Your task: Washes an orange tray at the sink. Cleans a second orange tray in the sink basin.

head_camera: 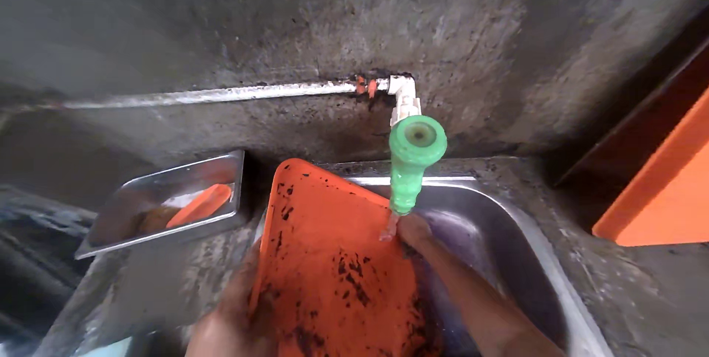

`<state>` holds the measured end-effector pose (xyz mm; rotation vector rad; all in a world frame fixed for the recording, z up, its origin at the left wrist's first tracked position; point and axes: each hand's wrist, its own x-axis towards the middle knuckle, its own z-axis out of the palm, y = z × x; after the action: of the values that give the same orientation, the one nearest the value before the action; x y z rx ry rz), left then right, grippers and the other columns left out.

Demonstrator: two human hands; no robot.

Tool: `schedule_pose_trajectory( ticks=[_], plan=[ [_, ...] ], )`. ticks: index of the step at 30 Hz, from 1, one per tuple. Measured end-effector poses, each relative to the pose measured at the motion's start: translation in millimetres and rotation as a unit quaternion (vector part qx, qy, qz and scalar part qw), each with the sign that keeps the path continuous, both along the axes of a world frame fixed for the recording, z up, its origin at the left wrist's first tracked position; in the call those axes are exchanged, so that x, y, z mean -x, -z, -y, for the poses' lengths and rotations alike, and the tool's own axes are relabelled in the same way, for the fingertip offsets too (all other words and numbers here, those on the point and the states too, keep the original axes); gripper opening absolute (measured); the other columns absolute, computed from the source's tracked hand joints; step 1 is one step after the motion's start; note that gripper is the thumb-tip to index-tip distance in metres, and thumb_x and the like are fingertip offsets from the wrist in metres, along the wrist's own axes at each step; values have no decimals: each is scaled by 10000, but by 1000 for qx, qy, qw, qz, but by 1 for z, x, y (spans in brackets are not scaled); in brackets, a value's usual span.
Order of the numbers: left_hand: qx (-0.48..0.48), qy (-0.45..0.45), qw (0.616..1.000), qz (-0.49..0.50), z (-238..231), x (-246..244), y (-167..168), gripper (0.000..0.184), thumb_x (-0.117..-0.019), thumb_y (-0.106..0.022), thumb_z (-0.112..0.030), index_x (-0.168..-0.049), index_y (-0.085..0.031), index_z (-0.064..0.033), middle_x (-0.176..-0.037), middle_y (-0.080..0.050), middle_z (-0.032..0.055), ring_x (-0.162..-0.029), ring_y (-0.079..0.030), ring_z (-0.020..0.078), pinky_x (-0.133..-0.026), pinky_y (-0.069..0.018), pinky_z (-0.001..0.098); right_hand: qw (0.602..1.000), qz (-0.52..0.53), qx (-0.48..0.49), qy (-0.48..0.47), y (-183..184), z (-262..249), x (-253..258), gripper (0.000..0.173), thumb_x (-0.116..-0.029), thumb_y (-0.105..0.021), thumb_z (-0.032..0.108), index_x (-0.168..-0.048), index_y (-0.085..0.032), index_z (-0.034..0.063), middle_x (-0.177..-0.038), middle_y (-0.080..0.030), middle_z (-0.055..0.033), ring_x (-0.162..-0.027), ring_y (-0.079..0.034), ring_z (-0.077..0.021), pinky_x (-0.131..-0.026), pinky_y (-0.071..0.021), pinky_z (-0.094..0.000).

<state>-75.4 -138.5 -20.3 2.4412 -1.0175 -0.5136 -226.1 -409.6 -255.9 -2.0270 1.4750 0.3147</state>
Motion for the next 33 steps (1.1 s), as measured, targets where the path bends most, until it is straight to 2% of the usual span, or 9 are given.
schedule_pose_trajectory(
  ticks=[7, 11, 15, 18, 22, 25, 27, 30, 33],
  plan=[
    [3, -11, 1000, -12, 4, 1, -1, 586, -977, -555, -50, -1546, -417, -16, -1257, -675, 243, -1086, -691, 369, -943, -532, 553, 987, -19, -147, -61, -20, -62, 71, 598, -1074, -451, 208, -1613, -221, 89, -1431, -545, -256, -1285, -578, -415, -1062, -461, -596],
    [3, -16, 1000, -11, 7, -4, 5, 594, -973, -567, -42, -1549, -421, -33, -1205, -694, 242, -1037, -703, 367, -913, -544, 544, 998, -32, -45, 3, -7, -33, 36, 505, -1078, -427, 175, -1565, -317, 101, -1439, -539, -239, -1211, -626, -417, -995, -513, -578],
    [16, -43, 999, -28, 2, -4, 12, 595, -972, -563, -20, -1549, -420, -35, -1256, -679, 220, -1083, -693, 314, -950, -540, 495, 989, 53, 76, 116, 14, -38, 0, 431, -1052, -515, 193, -1462, -481, 65, -1477, -491, -237, -1239, -603, -412, -991, -530, -545],
    [15, -54, 998, -41, 3, -6, 14, 594, -978, -564, -22, -1553, -419, -55, -1237, -684, 215, -1083, -689, 321, -943, -537, 518, 977, 163, 79, 113, -36, -99, -10, 502, -1064, -500, 347, -1455, -509, 32, -1464, -472, -291, -1244, -593, -414, -1011, -523, -500],
    [13, -46, 998, -40, 15, -7, 13, 565, -977, -578, -32, -1529, -465, -77, -1180, -703, 213, -1034, -704, 338, -918, -540, 556, 935, 331, 122, 36, -123, -172, -56, 411, -1034, -523, 435, -1331, -664, 190, -1295, -585, -218, -1067, -664, -331, -838, -593, -441],
    [13, -35, 999, -30, 21, -7, 14, 562, -964, -594, -19, -1512, -488, -84, -1165, -710, 213, -1035, -706, 356, -911, -543, 572, 889, 398, 222, 39, -121, -191, -70, 289, -986, -611, 351, -1219, -745, 244, -1236, -631, -193, -1055, -674, -303, -826, -601, -398],
    [7, -38, 998, -42, 20, -7, 20, 601, -970, -593, -8, -1547, -447, -94, -1197, -700, 221, -1061, -700, 357, -935, -538, 561, 911, 351, 198, 83, -88, -175, -47, 286, -1001, -601, 295, -1238, -727, 194, -1255, -623, -212, -1089, -665, -334, -875, -595, -422],
    [14, -51, 996, -75, 16, -12, 42, 608, -973, -591, -4, -1554, -424, -76, -1256, -676, 220, -1097, -687, 337, -959, -531, 537, 965, 171, 108, 165, -35, -122, -3, 377, -1068, -497, 320, -1383, -622, 157, -1357, -567, -252, -1236, -588, -403, -1009, -522, -486],
    [26, -56, 994, -87, 12, -11, 56, 607, -968, -605, -5, -1547, -429, -61, -1286, -663, 226, -1128, -681, 338, -982, -528, 530, 979, 108, 74, 154, -51, -107, -15, 435, -1077, -480, 313, -1475, -528, 144, -1433, -531, -229, -1330, -523, -400, -1084, -462, -500]
  ],
)
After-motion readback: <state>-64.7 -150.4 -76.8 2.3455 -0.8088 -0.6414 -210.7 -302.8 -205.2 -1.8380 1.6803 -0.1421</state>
